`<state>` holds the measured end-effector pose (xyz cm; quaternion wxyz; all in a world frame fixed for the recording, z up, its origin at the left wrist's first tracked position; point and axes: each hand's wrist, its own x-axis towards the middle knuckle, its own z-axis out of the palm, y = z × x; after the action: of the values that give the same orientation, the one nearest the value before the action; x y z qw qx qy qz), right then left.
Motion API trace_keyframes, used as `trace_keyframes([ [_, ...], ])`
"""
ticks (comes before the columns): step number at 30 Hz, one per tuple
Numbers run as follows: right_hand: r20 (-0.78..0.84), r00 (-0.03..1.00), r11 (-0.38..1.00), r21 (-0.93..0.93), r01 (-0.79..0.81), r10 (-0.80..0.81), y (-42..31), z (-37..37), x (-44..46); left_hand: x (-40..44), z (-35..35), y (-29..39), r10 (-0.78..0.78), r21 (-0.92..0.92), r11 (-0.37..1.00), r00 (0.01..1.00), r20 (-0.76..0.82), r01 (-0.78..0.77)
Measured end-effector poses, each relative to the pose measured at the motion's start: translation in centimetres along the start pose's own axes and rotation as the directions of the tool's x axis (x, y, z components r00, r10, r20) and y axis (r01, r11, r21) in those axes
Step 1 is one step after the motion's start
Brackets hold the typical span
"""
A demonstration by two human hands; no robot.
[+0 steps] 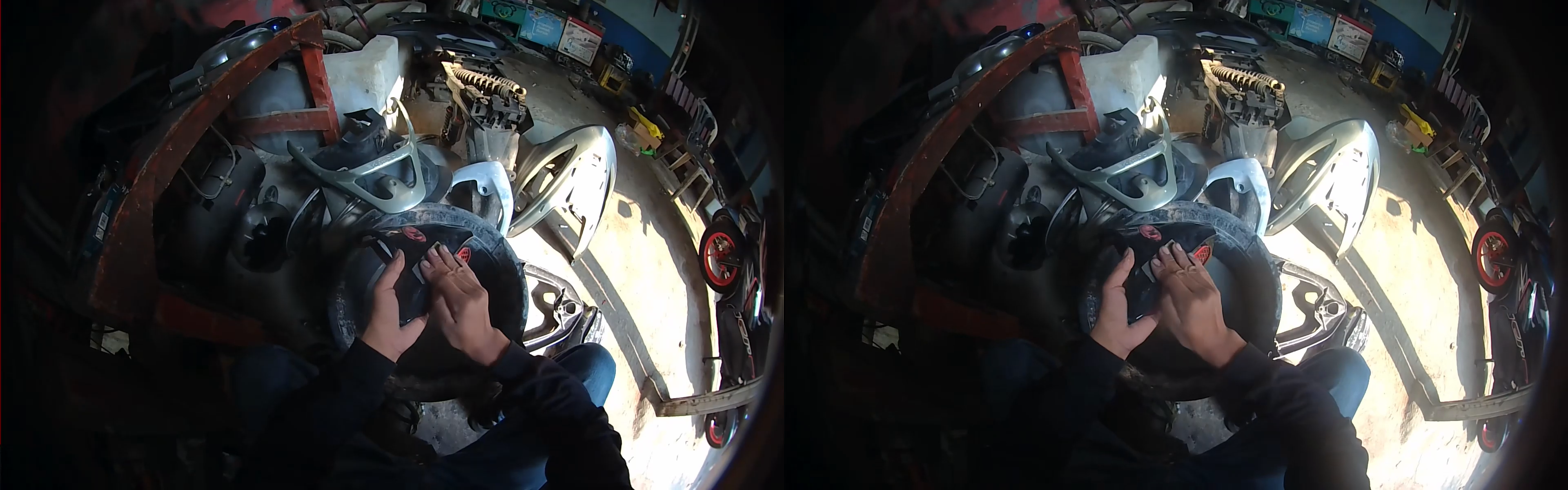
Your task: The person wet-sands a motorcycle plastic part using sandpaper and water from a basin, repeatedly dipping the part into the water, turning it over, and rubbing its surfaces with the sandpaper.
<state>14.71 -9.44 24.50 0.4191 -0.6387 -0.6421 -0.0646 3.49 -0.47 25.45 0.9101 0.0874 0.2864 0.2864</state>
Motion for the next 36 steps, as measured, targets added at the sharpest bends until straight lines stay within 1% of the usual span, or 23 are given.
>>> trace_keyframes([
  [2,0.078,0.994,0.997,0.024,0.073,-0.075,-3.8,-0.1,-1.9,0.1,-1.0,1.6,-0.158,0.145,0.978,0.986,0.050,0.149],
  [4,0.144,0.976,0.986,0.067,0.152,-0.160,-3.9,-0.8,-2.2,1.0,-1.9,2.6,-0.297,0.127,0.955,0.873,0.386,0.269],
  [5,0.086,0.990,0.994,0.013,0.108,-0.108,-2.9,-0.8,-1.4,1.2,-2.2,1.8,-0.304,0.130,0.953,0.873,0.383,0.275],
  [7,-0.027,1.000,0.999,-0.040,0.004,-0.005,-0.1,0.0,0.4,-0.4,0.8,0.3,0.000,-0.008,1.000,1.000,-0.014,0.000],
  [10,0.080,0.984,0.987,0.052,0.152,-0.156,-4.5,0.4,-2.6,-0.2,0.2,1.0,-0.036,0.145,0.989,0.992,0.118,0.019],
  [11,0.142,0.973,0.981,0.097,0.170,-0.183,-3.3,0.0,-2.3,1.5,-2.3,1.4,-0.293,-0.006,0.945,0.858,0.423,0.326],
  [12,0.121,0.978,0.984,0.080,0.162,-0.171,-1.8,0.1,-1.4,3.2,-4.8,1.7,-0.498,0.050,0.780,0.571,0.653,0.624],
  [13,0.083,0.991,0.994,0.050,0.097,-0.101,0.6,0.4,-0.5,2.0,-3.2,0.6,-0.335,-0.008,0.930,0.857,0.391,0.367],
  [14,0.045,0.998,0.999,0.026,0.032,-0.033,2.1,0.6,-0.1,0.9,-1.9,0.0,-0.073,0.027,0.997,0.994,0.087,0.071],
  [16,0.112,0.989,0.991,0.103,0.088,-0.100,-3.0,0.1,-1.3,-0.3,-0.7,1.2,-0.163,0.178,0.968,0.981,-0.104,0.179],
  [17,0.126,0.981,0.984,0.122,0.131,-0.147,-3.3,-0.1,-1.7,1.6,-3.2,1.4,-0.318,0.064,0.948,0.927,0.197,0.312],
  [19,0.091,0.990,0.991,0.092,0.100,-0.108,-2.4,-0.1,-1.3,0.9,-2.0,1.2,-0.261,0.032,0.965,0.936,0.234,0.261],
  [20,0.047,0.998,0.998,0.045,0.035,-0.037,-0.6,0.0,-0.3,-0.2,-0.4,0.1,-0.053,0.117,0.992,0.998,-0.021,0.055],
  [22,-0.021,0.999,0.997,0.072,-0.041,0.043,-0.7,0.4,-0.8,0.4,-1.2,-0.4,-0.067,0.027,0.997,0.997,0.030,0.066],
  [24,0.077,0.989,0.987,0.112,0.115,-0.124,-4.6,-0.1,-2.3,0.8,-1.1,0.4,-0.075,0.093,0.994,0.983,0.166,0.060],
  [25,0.093,0.982,0.982,0.114,0.152,-0.162,-3.6,-0.1,-2.4,1.2,-1.9,0.7,-0.158,0.072,0.987,0.954,0.254,0.144],
  [26,0.117,0.979,0.982,0.110,0.154,-0.167,-2.3,-0.3,-1.7,1.3,-2.4,0.5,-0.165,0.075,0.986,0.955,0.248,0.151],
  [28,-0.011,1.000,1.000,0.024,0.006,-0.005,1.0,-0.5,0.3,0.3,-0.8,0.2,0.004,0.034,0.999,1.000,0.004,-0.004],
  [30,0.035,0.997,0.997,0.037,0.072,-0.074,-2.1,-0.6,-0.8,0.3,-0.7,0.7,0.046,0.060,0.997,0.999,-0.015,-0.045],
  [32,0.105,0.970,0.972,0.108,0.208,-0.220,-2.3,0.1,-2.6,1.8,-3.7,1.8,-0.273,0.094,0.962,0.884,0.381,0.257],
  [33,0.146,0.970,0.979,0.085,0.186,-0.197,-1.2,-0.8,-1.3,0.8,-2.6,1.2,-0.159,0.025,0.987,0.962,0.222,0.157],
  [34,0.040,0.994,0.995,-0.002,0.100,-0.100,0.2,-1.0,0.0,-0.1,-1.5,0.7,-0.038,-0.006,0.999,0.998,0.053,0.039],
  [36,-0.032,0.999,0.998,-0.064,-0.027,0.025,4.0,-0.7,0.9,-1.4,-0.2,0.2,-0.056,0.059,0.997,0.998,0.029,0.054],
])
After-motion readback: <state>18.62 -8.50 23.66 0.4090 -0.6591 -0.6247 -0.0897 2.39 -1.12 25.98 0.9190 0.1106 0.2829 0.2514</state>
